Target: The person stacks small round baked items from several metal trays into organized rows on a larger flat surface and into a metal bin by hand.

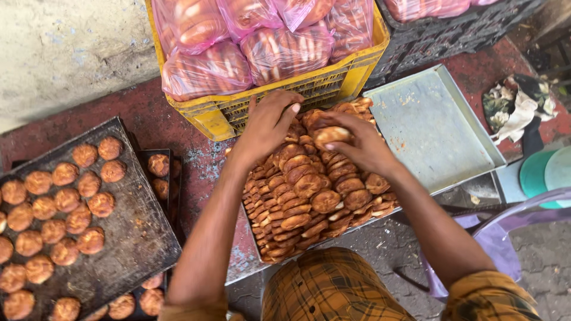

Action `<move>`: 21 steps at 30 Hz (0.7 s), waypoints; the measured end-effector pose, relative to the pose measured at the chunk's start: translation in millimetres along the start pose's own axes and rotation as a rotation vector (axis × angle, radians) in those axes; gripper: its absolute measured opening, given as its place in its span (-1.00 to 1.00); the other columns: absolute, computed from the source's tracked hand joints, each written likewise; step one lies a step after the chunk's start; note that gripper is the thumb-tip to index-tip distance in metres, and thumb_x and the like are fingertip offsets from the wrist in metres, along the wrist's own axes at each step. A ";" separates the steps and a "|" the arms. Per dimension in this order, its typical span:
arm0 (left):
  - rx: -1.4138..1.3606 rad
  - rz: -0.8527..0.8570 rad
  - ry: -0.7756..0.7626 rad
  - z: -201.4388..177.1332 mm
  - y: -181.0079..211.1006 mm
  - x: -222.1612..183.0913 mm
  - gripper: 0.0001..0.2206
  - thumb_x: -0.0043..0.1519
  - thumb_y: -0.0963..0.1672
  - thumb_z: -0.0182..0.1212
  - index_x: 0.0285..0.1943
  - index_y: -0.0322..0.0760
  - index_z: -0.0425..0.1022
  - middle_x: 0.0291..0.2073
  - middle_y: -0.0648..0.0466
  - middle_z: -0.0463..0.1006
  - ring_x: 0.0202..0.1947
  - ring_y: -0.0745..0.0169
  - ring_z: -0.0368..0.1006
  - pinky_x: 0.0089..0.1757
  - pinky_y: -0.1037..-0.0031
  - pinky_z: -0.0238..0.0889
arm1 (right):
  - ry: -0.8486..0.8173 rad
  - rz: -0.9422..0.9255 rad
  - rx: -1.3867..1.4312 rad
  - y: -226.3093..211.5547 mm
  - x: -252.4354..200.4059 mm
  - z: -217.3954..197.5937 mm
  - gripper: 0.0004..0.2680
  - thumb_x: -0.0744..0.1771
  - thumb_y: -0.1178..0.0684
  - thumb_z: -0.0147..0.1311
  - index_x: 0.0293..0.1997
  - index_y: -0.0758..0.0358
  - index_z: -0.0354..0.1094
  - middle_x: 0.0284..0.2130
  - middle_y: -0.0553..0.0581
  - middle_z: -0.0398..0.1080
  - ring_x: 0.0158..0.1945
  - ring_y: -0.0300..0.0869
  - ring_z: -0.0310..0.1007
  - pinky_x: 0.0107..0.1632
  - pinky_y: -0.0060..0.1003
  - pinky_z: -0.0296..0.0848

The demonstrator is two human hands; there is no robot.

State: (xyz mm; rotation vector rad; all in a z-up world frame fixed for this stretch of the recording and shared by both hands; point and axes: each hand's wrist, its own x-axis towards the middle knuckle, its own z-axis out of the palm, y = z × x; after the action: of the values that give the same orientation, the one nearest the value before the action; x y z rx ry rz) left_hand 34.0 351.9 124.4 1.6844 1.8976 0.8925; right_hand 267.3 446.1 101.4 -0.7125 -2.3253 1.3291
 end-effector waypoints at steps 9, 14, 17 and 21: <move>0.133 -0.002 -0.165 42.3 -31.3 41.0 -0.69 0.39 0.00 -0.04 -0.06 -0.22 0.56 -0.25 -0.10 0.64 -0.10 -0.15 0.55 0.08 -0.14 0.20 | -0.054 0.158 -0.092 13.7 12.5 22.4 -0.45 0.32 0.04 0.12 0.50 0.00 -0.05 0.35 0.24 0.17 0.20 -0.01 0.44 0.28 -0.08 0.54; 0.160 0.024 -0.074 45.7 -25.6 40.8 -0.66 0.42 0.03 -0.01 -0.05 -0.27 0.53 -0.26 -0.17 0.63 -0.14 -0.24 0.53 -0.04 -0.12 0.28 | 0.029 0.033 -0.210 20.2 7.0 29.6 -0.43 0.37 0.14 0.08 0.55 0.15 -0.24 0.46 0.38 -0.05 0.49 0.17 -0.01 0.46 0.13 0.05; 0.167 0.018 -0.035 46.1 -17.9 42.6 -0.70 0.38 0.00 -0.03 -0.01 -0.26 0.51 -0.33 -0.16 0.64 -0.22 -0.21 0.56 -0.09 -0.12 0.26 | 0.034 0.047 -0.149 23.0 9.8 34.1 -0.44 0.37 0.22 0.01 0.55 0.15 -0.26 0.48 0.36 -0.06 0.51 0.11 -0.01 0.49 0.07 0.05; 0.180 0.026 -0.020 44.2 -8.0 51.6 -0.77 0.37 -0.08 -0.03 -0.01 -0.25 0.52 -0.33 -0.15 0.63 -0.24 -0.18 0.58 -0.14 -0.01 0.36 | 0.044 0.065 0.187 23.1 15.2 30.3 -0.37 0.31 0.40 -0.14 0.57 0.15 -0.35 0.50 0.38 -0.18 0.56 0.08 -0.16 0.49 -0.03 0.08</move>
State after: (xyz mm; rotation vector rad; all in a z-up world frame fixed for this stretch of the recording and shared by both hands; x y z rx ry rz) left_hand 51.6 409.8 92.5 1.8175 1.9985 0.7292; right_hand 244.3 444.3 67.5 -0.7540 -2.1250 1.5196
